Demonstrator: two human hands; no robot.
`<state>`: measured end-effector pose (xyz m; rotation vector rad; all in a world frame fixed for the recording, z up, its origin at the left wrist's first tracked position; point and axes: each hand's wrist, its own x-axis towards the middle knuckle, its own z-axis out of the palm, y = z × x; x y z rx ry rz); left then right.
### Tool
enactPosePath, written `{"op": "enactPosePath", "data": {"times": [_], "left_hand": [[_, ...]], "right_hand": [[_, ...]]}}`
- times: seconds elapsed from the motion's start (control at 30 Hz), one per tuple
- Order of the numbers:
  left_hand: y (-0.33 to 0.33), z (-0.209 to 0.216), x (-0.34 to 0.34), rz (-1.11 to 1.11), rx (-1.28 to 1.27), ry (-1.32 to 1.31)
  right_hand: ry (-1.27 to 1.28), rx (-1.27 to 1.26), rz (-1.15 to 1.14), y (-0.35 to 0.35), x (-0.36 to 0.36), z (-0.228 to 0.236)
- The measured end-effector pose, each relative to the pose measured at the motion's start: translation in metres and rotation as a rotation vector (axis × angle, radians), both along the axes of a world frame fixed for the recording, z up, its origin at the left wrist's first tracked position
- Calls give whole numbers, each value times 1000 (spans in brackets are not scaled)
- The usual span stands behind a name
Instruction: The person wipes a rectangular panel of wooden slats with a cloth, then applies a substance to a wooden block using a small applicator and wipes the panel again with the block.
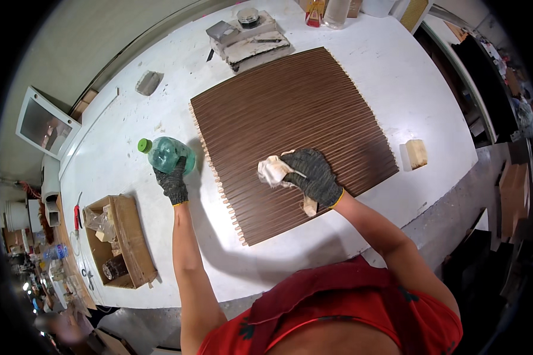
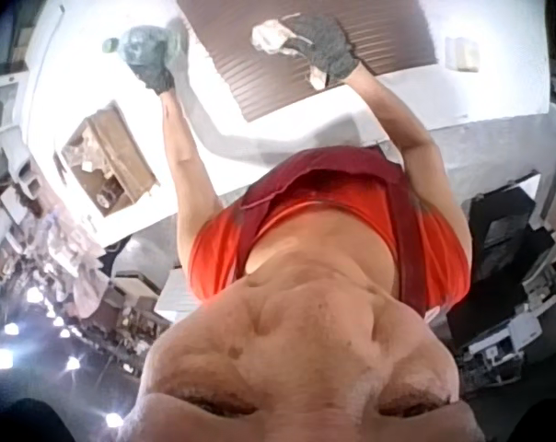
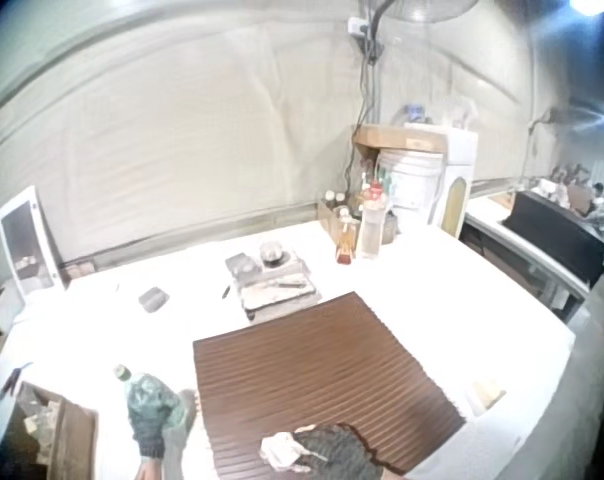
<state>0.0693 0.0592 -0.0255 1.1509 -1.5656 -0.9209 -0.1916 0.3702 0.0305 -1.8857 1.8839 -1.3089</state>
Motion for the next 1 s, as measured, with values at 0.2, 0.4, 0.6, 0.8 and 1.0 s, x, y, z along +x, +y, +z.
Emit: {"op": "enactPosePath", "data": {"times": [0.2,0.4,0.6,0.8,1.0], "left_hand": [[40,23,8,-140,212,458],[127,80,42,-397,508,523],[203,127,3,-698,777,22],[238,128,-44,-920,1133,137],[245,131,-63,-954,1207,152]], "right_hand": [[-616,-36,-108,16,-37,-23],[-2181,-229,377,-10,-50,-49],[-2300,-374,732,-28,-13,2],[-1927,-303,292,-22,-14,-5],[-1789,-299,242,-5,-24,-33]]}}
